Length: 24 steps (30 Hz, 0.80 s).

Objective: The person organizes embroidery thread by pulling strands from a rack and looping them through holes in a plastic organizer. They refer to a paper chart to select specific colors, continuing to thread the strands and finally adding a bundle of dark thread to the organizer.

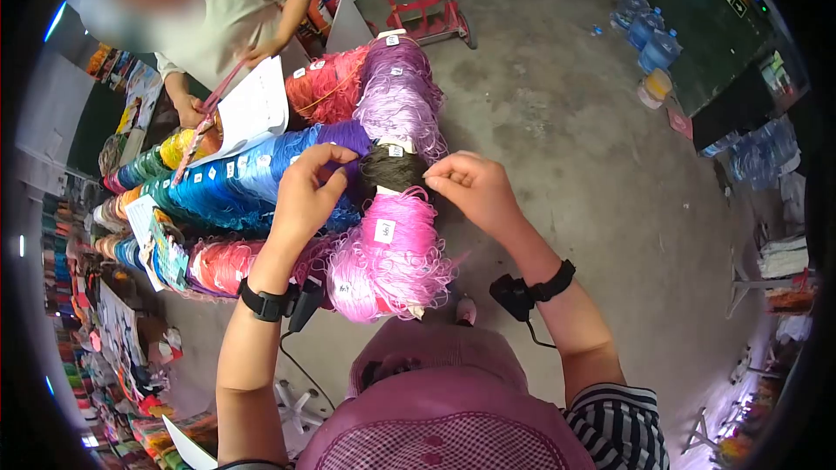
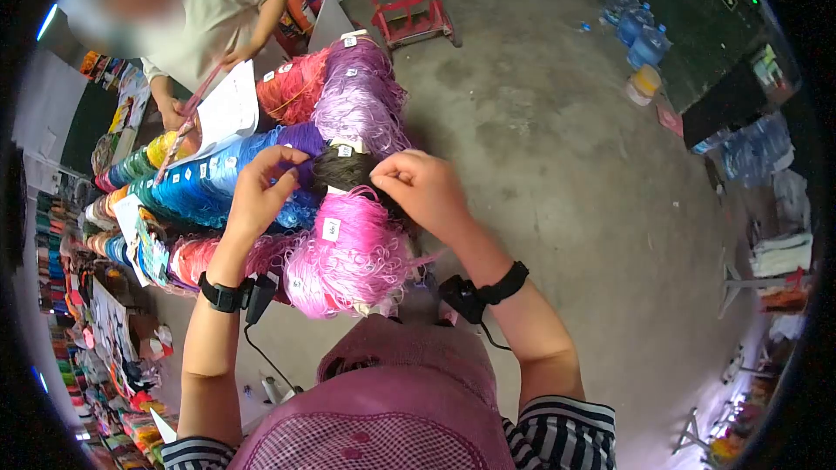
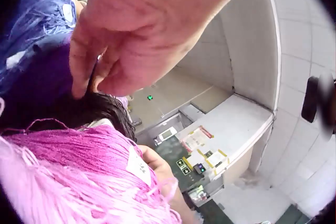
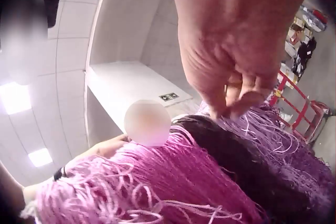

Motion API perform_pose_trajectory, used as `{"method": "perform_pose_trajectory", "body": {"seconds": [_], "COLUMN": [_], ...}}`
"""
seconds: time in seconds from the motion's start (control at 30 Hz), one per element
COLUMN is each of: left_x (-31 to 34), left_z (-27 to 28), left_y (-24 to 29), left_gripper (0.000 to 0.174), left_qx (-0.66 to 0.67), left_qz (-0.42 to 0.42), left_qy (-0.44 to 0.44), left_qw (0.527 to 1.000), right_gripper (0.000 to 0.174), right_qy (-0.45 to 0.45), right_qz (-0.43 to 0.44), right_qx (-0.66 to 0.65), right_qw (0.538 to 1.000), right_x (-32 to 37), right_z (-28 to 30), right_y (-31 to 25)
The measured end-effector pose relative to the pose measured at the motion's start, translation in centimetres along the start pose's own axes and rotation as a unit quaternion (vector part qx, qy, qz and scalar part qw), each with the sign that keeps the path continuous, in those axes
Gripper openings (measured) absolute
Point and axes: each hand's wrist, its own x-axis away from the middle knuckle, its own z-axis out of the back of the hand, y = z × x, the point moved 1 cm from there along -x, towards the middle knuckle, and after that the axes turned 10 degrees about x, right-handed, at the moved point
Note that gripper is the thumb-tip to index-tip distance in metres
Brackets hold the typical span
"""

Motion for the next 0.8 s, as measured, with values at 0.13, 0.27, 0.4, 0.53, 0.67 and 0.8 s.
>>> {"method": "perform_pose_trajectory", "body": {"seconds": [0.13, 0.27, 0.4, 0.53, 0.67, 0.8], "left_x": [-0.3, -0.1, -0.5, -0.4, 0.2, 0.3], "left_z": [-1.4, -2.9, -3.0, -3.2, -3.0, -2.8], "left_y": [1.0, 2.0, 0.5, -0.5, 0.5, 0.0], "left_gripper": [0.017, 0.017, 0.017, 0.016, 0.015, 0.015], "left_qx": [0.041, -0.056, -0.030, 0.025, -0.009, 0.003], "left_qz": [-0.061, -0.109, -0.058, -0.051, -0.075, -0.065], "left_qy": [-0.016, -0.073, -0.073, -0.039, -0.027, -0.026], "left_qw": [0.997, 0.990, 0.995, 0.998, 0.997, 0.998], "right_gripper": [0.004, 0.004, 0.008, 0.007, 0.007, 0.008], "right_qy": [-0.016, -0.029, -0.154, -0.193, -0.174, -0.100], "right_qz": [0.054, 0.111, -0.075, -0.146, -0.074, -0.053], "right_qx": [0.090, 0.066, -0.204, -0.243, -0.060, 0.017], "right_qw": [0.994, 0.991, 0.964, 0.939, 0.980, 0.993], "right_x": [-0.6, -0.8, -0.6, -0.7, -0.6, -0.5], "right_z": [-0.5, 0.3, 0.9, 1.4, 0.1, 0.7], "right_y": [-1.0, -0.4, 1.3, 0.9, 0.2, -0.3]}}
